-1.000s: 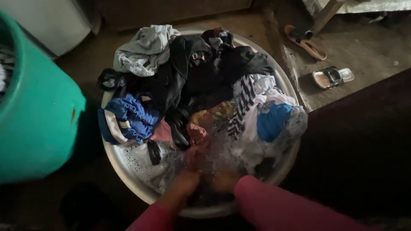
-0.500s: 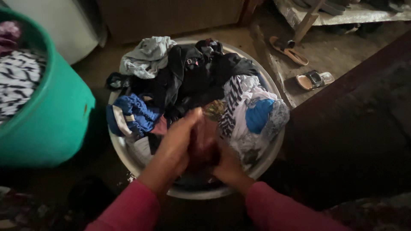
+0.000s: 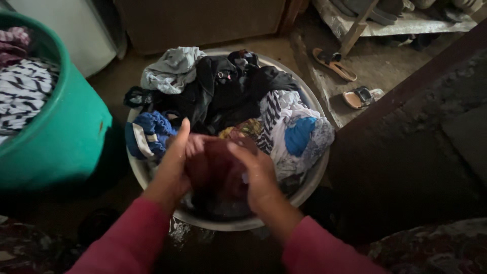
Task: The person hand-washes multiple garments in a metal basin filled with soapy water. They scrub, rinse, and wring out each item by hand, then place the cleaned clothes into a green bucket beside the basin.
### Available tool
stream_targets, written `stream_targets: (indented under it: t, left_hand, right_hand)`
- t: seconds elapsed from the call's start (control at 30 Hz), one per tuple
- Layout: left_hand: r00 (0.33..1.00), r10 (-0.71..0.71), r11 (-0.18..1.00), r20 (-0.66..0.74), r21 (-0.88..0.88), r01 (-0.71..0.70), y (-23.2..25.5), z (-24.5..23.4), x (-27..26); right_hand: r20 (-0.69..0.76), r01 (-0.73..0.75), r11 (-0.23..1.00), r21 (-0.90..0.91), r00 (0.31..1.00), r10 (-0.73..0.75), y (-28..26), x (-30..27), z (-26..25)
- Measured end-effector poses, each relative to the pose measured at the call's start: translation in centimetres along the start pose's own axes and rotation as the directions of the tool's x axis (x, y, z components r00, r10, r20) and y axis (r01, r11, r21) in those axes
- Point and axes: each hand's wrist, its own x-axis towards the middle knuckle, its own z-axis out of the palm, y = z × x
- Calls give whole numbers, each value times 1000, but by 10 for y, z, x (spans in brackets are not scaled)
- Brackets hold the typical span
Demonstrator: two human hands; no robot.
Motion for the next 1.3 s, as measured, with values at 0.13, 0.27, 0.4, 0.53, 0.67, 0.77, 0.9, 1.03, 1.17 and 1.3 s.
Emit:
stream_targets:
  t: [0.13, 0.27, 0.4, 0.53, 0.67, 0.77, 0.9, 1.03, 1.17, 1.3]
  left_hand:
    - [983, -146, 989, -109, -32, 143, -30, -25, 25]
    - [935, 229, 887, 272, 338, -316, -66, -52, 49]
    - [611, 195, 789, 767, -493, 367, -98, -55, 82]
    - [826, 403, 643, 394, -764, 51, -118, -54, 77]
    - [988, 112, 988, -109, -98, -122, -104, -40, 65]
    - [943, -85, 995, -323, -73, 65, -93, -21, 57]
    - [948, -30, 993, -315, 102, 65, -89, -11, 45]
    - [975, 9, 980, -220, 195, 35, -89, -13, 49]
    - [979, 51, 939, -198, 344, 20, -83, -9, 53]
    - [933, 123, 781, -338, 613, 118, -67, 5, 46]
  right_hand:
    - [122, 132, 969, -210, 987, -107, -55, -46, 59]
    - [321, 459, 820, -342, 877, -357, -69, -69, 95]
    - [322, 574, 585, -573, 814, -483, -57, -69, 97]
    - [258, 561, 618, -551, 819, -513, -34, -50, 87]
    - [126, 458, 608, -649, 852, -508, -8, -21, 70]
    - [51, 319, 431, -844, 848, -528, 7, 9, 42]
    - [59, 288, 239, -927, 744, -666, 23, 46, -11]
    - [139, 207, 24, -978, 736, -663, 31, 62, -53]
    - [190, 357, 110, -928, 705, -683, 23, 65, -59]
    - [-43, -106, 761, -640, 994, 102, 11, 72, -36]
